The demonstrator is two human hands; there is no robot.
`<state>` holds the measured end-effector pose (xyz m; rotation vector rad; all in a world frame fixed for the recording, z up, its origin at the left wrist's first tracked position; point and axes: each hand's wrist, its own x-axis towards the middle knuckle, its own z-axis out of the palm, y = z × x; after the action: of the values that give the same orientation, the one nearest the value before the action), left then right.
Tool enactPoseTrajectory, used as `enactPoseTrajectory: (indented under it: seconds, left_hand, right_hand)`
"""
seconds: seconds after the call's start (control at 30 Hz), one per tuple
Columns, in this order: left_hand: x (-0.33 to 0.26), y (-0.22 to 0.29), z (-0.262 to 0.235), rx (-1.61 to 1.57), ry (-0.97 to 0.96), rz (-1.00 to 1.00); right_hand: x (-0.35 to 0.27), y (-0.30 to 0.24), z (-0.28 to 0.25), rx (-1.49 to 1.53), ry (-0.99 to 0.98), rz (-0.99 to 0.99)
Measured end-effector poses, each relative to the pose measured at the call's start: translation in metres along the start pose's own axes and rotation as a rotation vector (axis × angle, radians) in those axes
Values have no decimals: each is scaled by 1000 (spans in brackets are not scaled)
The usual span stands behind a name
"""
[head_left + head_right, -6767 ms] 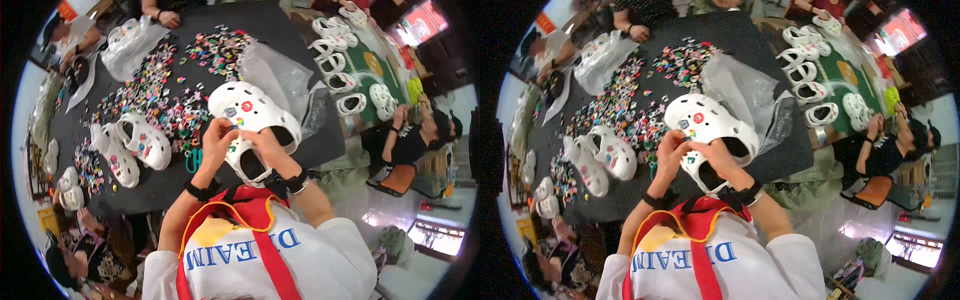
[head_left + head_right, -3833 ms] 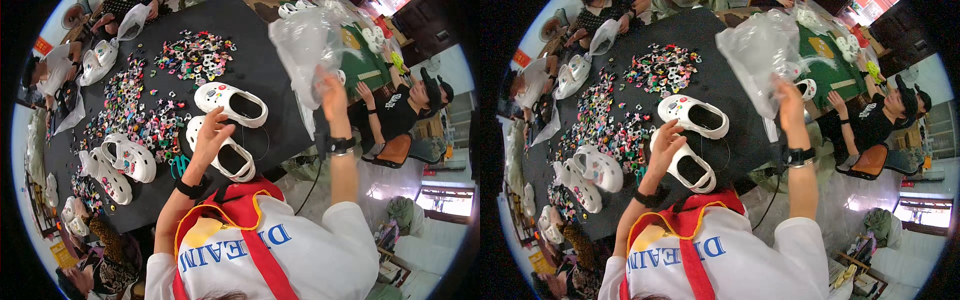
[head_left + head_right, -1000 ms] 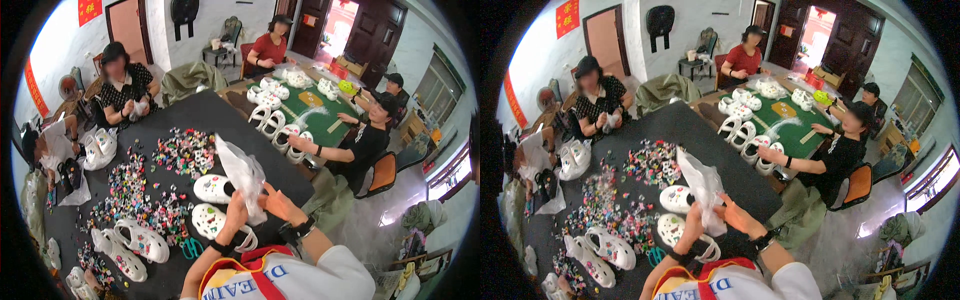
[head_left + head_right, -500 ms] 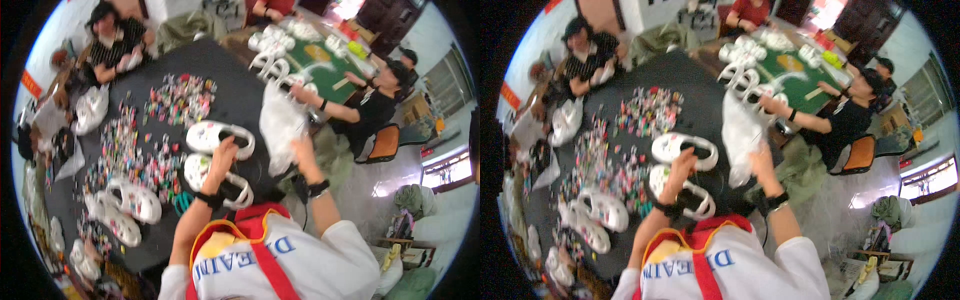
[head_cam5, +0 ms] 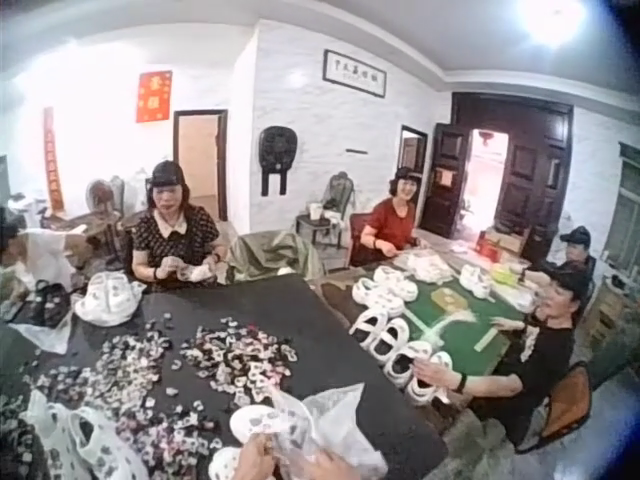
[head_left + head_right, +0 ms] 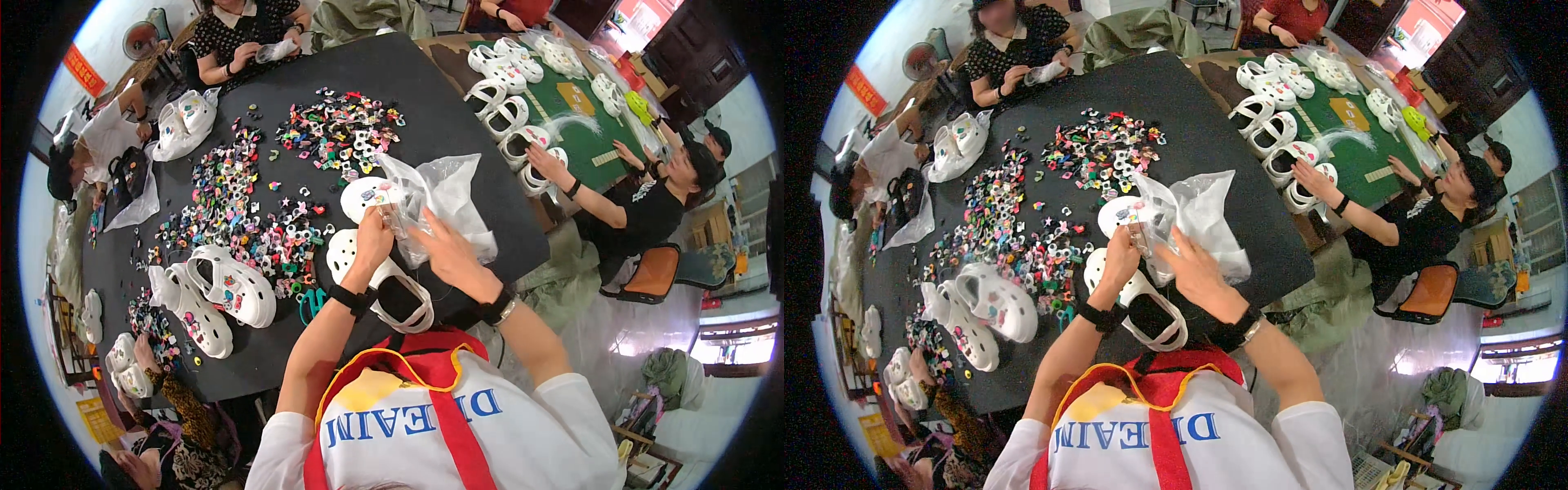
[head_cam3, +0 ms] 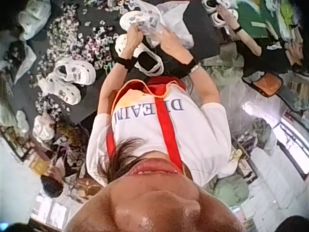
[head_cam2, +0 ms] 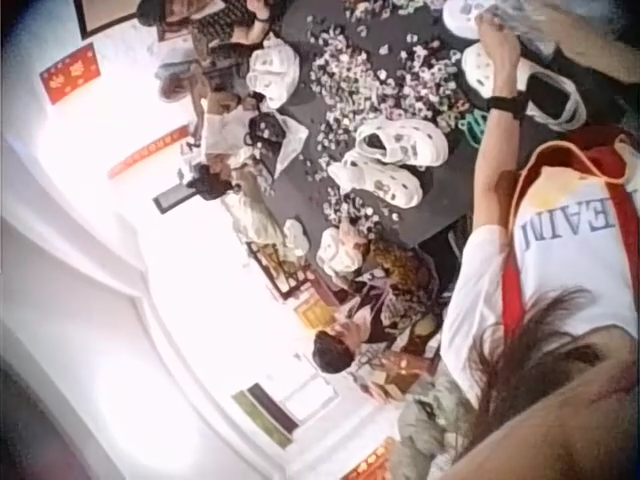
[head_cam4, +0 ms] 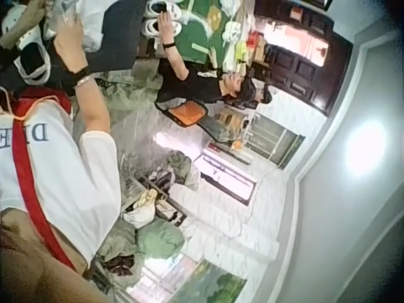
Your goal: Applying decorative charms to shoes and packing them into bags.
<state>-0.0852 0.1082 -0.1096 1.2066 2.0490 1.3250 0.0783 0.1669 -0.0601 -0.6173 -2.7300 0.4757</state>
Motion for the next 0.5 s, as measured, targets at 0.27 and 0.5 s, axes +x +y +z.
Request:
enactPoseTrajectory:
  seconds: [0.27,0.5]
  left_hand:
    - [-4,-13,-7,10,12,19]
    - [5,-46,-9,253,-49,-172]
  right_hand:
    - [50,52,31,218,-634,154]
    - [62,80,82,1336,-267,833]
